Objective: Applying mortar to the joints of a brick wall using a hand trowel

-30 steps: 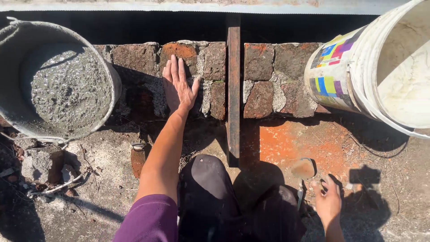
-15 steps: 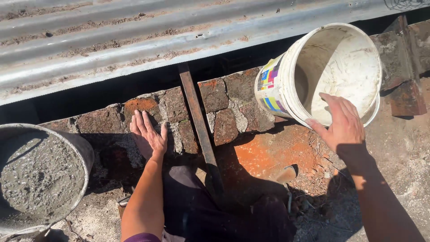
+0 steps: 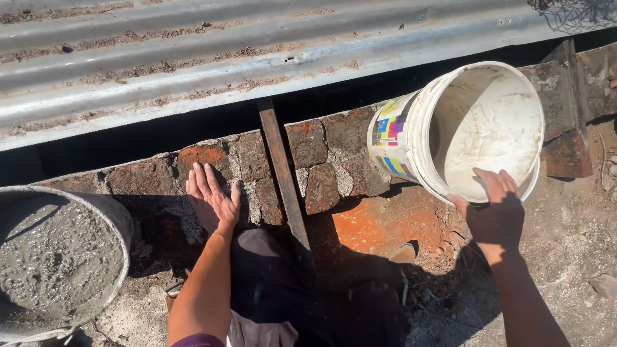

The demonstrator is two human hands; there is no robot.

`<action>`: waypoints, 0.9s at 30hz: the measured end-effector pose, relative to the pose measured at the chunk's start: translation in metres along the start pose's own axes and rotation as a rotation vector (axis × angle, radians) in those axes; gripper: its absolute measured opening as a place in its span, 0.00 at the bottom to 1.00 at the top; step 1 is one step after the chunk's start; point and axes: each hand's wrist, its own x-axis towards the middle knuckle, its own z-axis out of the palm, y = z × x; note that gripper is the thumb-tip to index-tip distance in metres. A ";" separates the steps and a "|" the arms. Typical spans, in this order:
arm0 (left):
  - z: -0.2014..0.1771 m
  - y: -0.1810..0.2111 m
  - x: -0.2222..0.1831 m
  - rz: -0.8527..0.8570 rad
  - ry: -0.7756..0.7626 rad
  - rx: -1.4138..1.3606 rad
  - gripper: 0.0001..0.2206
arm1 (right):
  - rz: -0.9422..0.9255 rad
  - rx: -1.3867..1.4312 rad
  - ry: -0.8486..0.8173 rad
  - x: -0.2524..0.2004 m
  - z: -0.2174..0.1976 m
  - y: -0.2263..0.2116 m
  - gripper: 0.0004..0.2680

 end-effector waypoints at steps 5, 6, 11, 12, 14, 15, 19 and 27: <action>-0.001 0.001 -0.001 -0.005 -0.023 0.017 0.36 | -0.163 -0.184 0.237 -0.004 0.033 -0.009 0.19; -0.004 0.001 -0.002 -0.015 -0.018 0.024 0.36 | -0.166 -0.091 0.349 0.002 0.041 -0.015 0.20; 0.003 -0.006 -0.009 0.000 0.010 0.029 0.36 | -0.221 -0.137 0.451 -0.003 0.053 0.005 0.17; 0.005 -0.004 -0.005 0.004 0.024 0.025 0.36 | -0.264 -0.143 0.423 -0.002 0.054 0.015 0.15; 0.010 -0.009 -0.011 0.002 0.018 0.018 0.36 | -0.233 -0.120 0.326 -0.007 0.040 0.007 0.11; 0.011 -0.010 -0.013 -0.005 0.012 0.015 0.37 | -0.206 -0.095 0.228 -0.007 0.032 0.003 0.10; 0.021 -0.019 -0.009 0.043 0.087 -0.013 0.36 | -0.173 -0.104 0.214 -0.017 0.029 0.023 0.16; -0.013 -0.043 0.010 -0.209 -0.031 0.191 0.34 | -0.572 -0.217 -0.444 -0.042 -0.097 -0.016 0.13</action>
